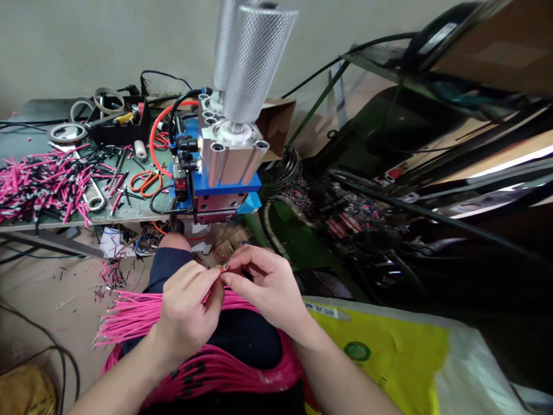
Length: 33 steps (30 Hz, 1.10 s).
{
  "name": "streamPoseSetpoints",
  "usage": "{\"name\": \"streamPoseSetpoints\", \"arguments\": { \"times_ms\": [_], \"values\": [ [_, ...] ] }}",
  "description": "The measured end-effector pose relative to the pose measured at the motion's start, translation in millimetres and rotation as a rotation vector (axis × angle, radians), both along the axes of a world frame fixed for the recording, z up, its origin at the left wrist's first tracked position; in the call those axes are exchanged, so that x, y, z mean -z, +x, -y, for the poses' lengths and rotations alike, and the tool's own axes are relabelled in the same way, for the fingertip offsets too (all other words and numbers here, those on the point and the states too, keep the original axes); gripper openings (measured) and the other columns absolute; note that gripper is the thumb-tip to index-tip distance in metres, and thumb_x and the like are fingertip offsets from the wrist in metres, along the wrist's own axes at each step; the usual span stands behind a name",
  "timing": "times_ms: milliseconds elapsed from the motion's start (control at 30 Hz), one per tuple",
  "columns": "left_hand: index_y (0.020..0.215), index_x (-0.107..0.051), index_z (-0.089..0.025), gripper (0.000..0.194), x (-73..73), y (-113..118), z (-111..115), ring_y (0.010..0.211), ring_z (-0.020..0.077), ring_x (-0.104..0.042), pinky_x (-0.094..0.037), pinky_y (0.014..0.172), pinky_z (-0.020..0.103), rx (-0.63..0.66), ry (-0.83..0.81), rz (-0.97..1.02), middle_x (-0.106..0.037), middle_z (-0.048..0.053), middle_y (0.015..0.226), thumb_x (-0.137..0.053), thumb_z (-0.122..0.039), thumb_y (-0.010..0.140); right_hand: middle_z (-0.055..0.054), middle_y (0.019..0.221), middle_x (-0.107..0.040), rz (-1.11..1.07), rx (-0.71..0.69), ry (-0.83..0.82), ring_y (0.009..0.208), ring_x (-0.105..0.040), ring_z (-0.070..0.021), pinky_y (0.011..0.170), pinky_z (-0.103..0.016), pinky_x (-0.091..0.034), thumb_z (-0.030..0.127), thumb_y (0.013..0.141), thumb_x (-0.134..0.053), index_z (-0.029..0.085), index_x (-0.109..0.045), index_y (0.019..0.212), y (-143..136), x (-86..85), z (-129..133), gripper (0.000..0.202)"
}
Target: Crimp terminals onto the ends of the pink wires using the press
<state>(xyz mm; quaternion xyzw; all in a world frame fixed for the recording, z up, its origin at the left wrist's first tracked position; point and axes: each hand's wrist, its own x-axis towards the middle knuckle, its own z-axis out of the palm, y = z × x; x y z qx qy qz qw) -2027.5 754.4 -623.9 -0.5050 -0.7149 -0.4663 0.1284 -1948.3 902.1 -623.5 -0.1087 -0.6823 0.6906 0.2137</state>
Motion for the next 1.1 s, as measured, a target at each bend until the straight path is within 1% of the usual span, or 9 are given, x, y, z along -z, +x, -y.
{"name": "streamPoseSetpoints", "arguments": {
  "times_ms": [100,200,300,400,567,667,833,967,1100],
  "values": [
    [0.097,-0.07,-0.008,0.015,1.3,0,0,0.066,0.0153,-0.054,-0.045,0.062,0.029,0.011,-0.009,-0.002,-0.063,0.005,0.072,-0.063,0.003,0.09,0.002,0.071,-0.065,0.004,-0.015,-0.098,0.065,-0.058,-0.0135,0.059,-0.026,-0.047,0.019,0.072,-0.09,0.021,-0.072,0.073,-2,-0.3,-3,0.017],
    [0.096,-0.071,-0.009,0.013,0.1,2,0,0.066,0.0146,-0.057,-0.047,0.063,0.027,0.009,-0.003,0.069,-0.065,0.005,0.073,-0.063,0.0,0.092,0.001,0.07,-0.065,-0.076,-0.044,-0.155,0.067,-0.058,-0.0148,0.061,-0.028,-0.047,0.022,0.075,-0.089,0.022,-0.073,0.071,-7,3.2,-3,0.017],
    [0.086,-0.071,-0.014,0.013,-5.4,5,0,0.06,0.012,-0.058,-0.047,0.058,0.023,-0.012,-0.043,0.31,-0.065,0.002,0.068,-0.063,-0.009,0.094,0.0,0.069,-0.066,-0.205,-0.013,-0.12,0.068,-0.057,-0.0156,0.065,-0.031,-0.047,0.021,0.08,-0.087,0.023,-0.075,0.071,-12,8.3,0,0.015],
    [0.077,-0.071,-0.016,0.019,-11.3,4,1,0.051,0.0099,-0.053,-0.042,0.049,0.02,-0.024,-0.104,0.583,-0.063,-0.002,0.061,-0.064,-0.019,0.094,0.0,0.068,-0.066,-0.276,0.017,-0.111,0.066,-0.057,-0.0154,0.065,-0.032,-0.047,0.021,0.081,-0.086,0.023,-0.075,0.072,-16,12.0,4,0.014],
    [0.089,-0.081,-0.017,0.015,-7.0,-11,1,0.062,0.0149,-0.067,-0.052,0.057,0.022,0.035,-0.086,0.749,-0.076,0.004,0.074,-0.069,-0.026,0.09,0.0,0.069,-0.064,-0.147,0.034,-0.216,0.067,-0.058,-0.0153,0.062,-0.03,-0.047,0.026,0.079,-0.087,0.022,-0.072,0.071,-21,9.1,-4,0.018],
    [0.083,-0.082,-0.016,0.016,0.8,-20,-3,0.059,0.0162,-0.067,-0.052,0.054,0.022,0.06,-0.057,0.874,-0.076,0.005,0.068,-0.074,-0.029,0.087,0.001,0.067,-0.063,-0.08,0.087,-0.201,0.064,-0.057,-0.014,0.061,-0.028,-0.047,0.029,0.076,-0.089,0.022,-0.068,0.066,-29,2.0,-11,0.024],
    [0.073,-0.08,-0.016,0.016,3.2,-21,-13,0.053,0.0124,-0.062,-0.049,0.051,0.019,-0.09,0.035,0.806,-0.072,0.002,0.063,-0.075,-0.027,0.084,0.002,0.072,-0.068,0.046,0.068,-0.362,0.062,-0.058,-0.0131,0.059,-0.027,-0.05,0.037,0.07,-0.092,0.022,-0.071,0.075,-40,-1.7,-13,0.026],
    [0.073,-0.08,-0.017,0.015,-1.8,-21,-22,0.048,0.0095,-0.059,-0.045,0.046,0.016,-0.136,0.081,0.847,-0.07,-0.001,0.058,-0.076,-0.028,0.083,-0.002,0.084,-0.076,0.07,0.035,-0.382,0.072,-0.064,-0.0143,0.068,-0.028,-0.053,0.04,0.077,-0.087,0.023,-0.08,0.081,-45,3.1,-9,0.018],
    [0.069,-0.077,-0.017,0.017,-6.9,-21,-34,0.041,0.0082,-0.054,-0.041,0.039,0.015,-0.166,0.12,0.897,-0.065,-0.002,0.051,-0.078,-0.029,0.081,-0.002,0.08,-0.078,0.059,0.046,-0.414,0.077,-0.069,-0.0157,0.076,-0.029,-0.054,0.037,0.08,-0.083,0.025,-0.082,0.078,-52,3.7,-6,0.012]
  ]
}}
